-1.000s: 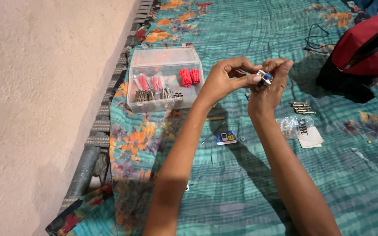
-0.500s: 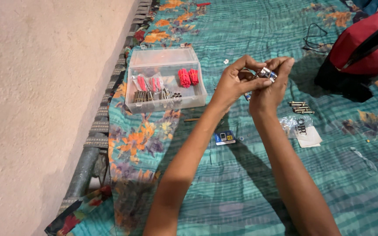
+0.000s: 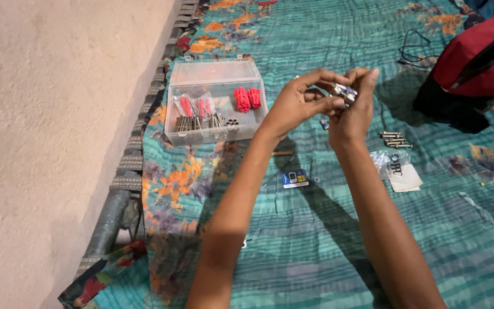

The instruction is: The person assembles small electrical components by hand on a patterned bedsheet. They pick up metal pins and cylindrical connectors, insert the pins into the connectors, and place the assembled units into a clear plastic container.

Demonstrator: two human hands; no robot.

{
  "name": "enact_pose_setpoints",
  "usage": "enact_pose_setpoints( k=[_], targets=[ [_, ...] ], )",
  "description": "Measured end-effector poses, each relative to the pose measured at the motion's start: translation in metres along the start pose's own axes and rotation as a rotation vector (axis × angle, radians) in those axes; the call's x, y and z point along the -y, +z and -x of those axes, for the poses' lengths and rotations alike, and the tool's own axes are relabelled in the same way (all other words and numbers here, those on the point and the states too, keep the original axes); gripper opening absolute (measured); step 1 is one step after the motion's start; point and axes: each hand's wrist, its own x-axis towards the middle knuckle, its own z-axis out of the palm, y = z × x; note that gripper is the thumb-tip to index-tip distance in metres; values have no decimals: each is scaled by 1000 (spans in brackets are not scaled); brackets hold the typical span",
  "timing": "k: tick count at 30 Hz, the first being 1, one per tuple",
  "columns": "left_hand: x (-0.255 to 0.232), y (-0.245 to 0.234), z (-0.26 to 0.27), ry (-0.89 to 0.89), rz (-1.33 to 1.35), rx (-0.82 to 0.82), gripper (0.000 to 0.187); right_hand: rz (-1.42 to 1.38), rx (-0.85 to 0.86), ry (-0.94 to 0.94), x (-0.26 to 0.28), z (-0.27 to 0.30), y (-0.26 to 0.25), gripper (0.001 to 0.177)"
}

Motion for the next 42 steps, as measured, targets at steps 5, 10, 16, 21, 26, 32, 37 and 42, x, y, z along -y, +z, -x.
enact_pose_setpoints(
  k=[5, 10, 16, 21, 26, 32, 37, 42],
  targets=[
    [11, -4, -5, -133, 126, -187, 31, 81, 81, -102, -1, 3, 9, 47],
    [23, 19, -6, -89, -69, -296, 33, -52, 97, -126, -6, 12, 17, 35],
    [1, 25, -2, -23, -641, -294, 40, -390, -43, 18, -14, 1, -4, 34],
    [3, 49, 6, 266, -1128, -545, 43, -446, -112, 124, -25, -3, -14, 48],
    [19, 39, 5, 388, -920, -600, 45, -477, -15, 203, -22, 6, 2, 56],
    [39, 30, 2, 455, -817, -565, 50, -185, 53, 192, -6, 16, 25, 59],
    [46, 29, 2, 483, -788, -537, 57, 23, -12, 203, -5, 19, 25, 68],
    [48, 25, 5, 422, -835, -514, 60, -40, -13, 268, -14, 17, 13, 67]
  ],
)
